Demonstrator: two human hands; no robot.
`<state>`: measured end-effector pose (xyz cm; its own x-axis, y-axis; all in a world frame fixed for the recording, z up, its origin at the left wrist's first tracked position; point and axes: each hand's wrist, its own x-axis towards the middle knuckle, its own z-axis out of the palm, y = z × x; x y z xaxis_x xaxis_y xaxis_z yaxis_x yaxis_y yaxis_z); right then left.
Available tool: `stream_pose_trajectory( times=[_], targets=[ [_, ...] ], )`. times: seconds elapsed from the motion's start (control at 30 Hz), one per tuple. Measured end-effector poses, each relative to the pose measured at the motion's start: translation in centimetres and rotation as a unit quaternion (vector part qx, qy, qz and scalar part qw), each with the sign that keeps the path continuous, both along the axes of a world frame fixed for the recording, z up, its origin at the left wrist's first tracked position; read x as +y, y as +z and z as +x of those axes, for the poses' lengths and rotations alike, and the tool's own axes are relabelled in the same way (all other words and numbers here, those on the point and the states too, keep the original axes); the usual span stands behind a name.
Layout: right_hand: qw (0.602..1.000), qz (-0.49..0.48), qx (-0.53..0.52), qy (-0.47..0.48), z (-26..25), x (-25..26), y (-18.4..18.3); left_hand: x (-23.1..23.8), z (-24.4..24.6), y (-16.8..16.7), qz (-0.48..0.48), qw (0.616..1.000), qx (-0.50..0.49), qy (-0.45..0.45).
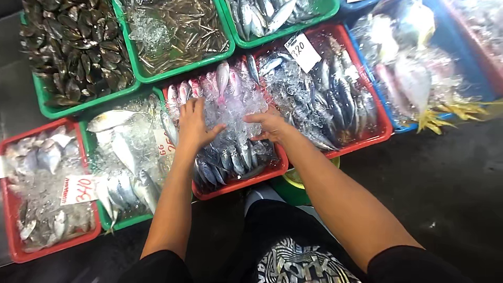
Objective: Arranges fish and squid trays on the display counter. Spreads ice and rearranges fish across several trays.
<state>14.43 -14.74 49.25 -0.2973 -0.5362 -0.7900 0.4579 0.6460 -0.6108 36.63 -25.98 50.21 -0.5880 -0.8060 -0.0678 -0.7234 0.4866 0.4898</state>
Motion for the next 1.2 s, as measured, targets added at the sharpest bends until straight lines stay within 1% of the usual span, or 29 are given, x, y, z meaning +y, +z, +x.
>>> stream_pose_trajectory(
  times=[0.07,0.1,0.23,0.33,0.43,0.47,0.53,0.63,0.7,0.77,0.8,0.83,0.9,0.93,0.97,1.03,1.1,1.17,1.2],
  targets=[
    [0.998,-0.047,-0.028,0.02,-0.4,0.9,-0.2,0.2,-1.0,0.1,0.053,0.997,0.008,-0.054],
    [0.996,-0.08,-0.039,0.03,-0.7,1.6,-0.2,0.5,-1.3,0.2,0.059,0.996,0.003,-0.066],
    [0.965,-0.229,-0.12,0.038,-3.1,6.9,-0.5,1.0,-1.4,0.1,0.017,0.996,-0.066,-0.049],
    [0.94,-0.312,-0.136,0.023,-6.8,13.7,-0.1,-0.7,-2.3,0.0,0.035,0.993,-0.108,-0.034],
    [0.939,-0.327,-0.1,-0.03,-10.6,22.9,-1.0,-2.3,-3.1,0.4,0.073,0.99,-0.119,-0.033],
    [0.945,-0.312,-0.089,-0.044,-11.5,25.9,-1.5,-2.7,-3.3,0.4,0.083,0.989,-0.122,-0.031],
    [0.964,-0.237,-0.074,-0.091,-13.1,30.6,-3.6,-3.5,-3.5,0.5,0.091,0.987,-0.126,-0.028],
    [0.981,-0.08,-0.064,-0.165,-13.5,35.5,-9.4,-4.2,-3.9,0.8,0.104,0.982,-0.153,-0.025],
    [0.969,0.007,-0.06,-0.239,-13.8,36.1,-13.2,-4.6,-4.7,1.3,0.115,0.981,-0.156,-0.028],
    [0.947,0.054,-0.063,-0.312,-13.6,35.3,-16.1,-5.1,-4.5,1.4,0.134,0.979,-0.145,-0.043],
    [0.942,0.082,-0.046,-0.322,-13.5,34.8,-17.1,-5.3,-4.5,1.3,0.143,0.979,-0.135,-0.056],
    [0.944,0.129,-0.002,-0.305,-13.4,34.1,-17.5,-5.6,-4.5,1.2,0.152,0.977,-0.133,-0.069],
    [0.94,0.211,0.134,-0.232,-12.7,33.1,-17.0,-6.5,-4.1,1.0,0.167,0.972,-0.139,-0.086],
    [0.931,0.226,0.211,-0.195,-12.5,33.0,-16.4,-7.0,-4.0,1.1,0.176,0.97,-0.138,-0.095],
    [0.919,0.225,0.278,-0.164,-12.2,32.9,-15.1,-7.5,-3.9,1.3,0.187,0.967,-0.135,-0.111],
    [0.905,0.19,0.355,-0.135,-11.5,32.3,-11.8,-8.2,-3.9,1.9,0.212,0.959,-0.123,-0.143],
    [0.898,0.122,0.402,-0.127,-9.8,30.5,-7.6,-8.5,-4.1,2.4,0.233,0.952,-0.118,-0.16],
    [0.91,-0.019,0.405,-0.091,-7.5,26.9,-3.2,-8.8,-4.1,2.3,0.24,0.949,-0.114,-0.17],
    [0.921,-0.096,0.372,-0.058,-6.0,24.2,-1.3,-8.9,-3.9,2.1,0.241,0.948,-0.108,-0.181]
  ],
)
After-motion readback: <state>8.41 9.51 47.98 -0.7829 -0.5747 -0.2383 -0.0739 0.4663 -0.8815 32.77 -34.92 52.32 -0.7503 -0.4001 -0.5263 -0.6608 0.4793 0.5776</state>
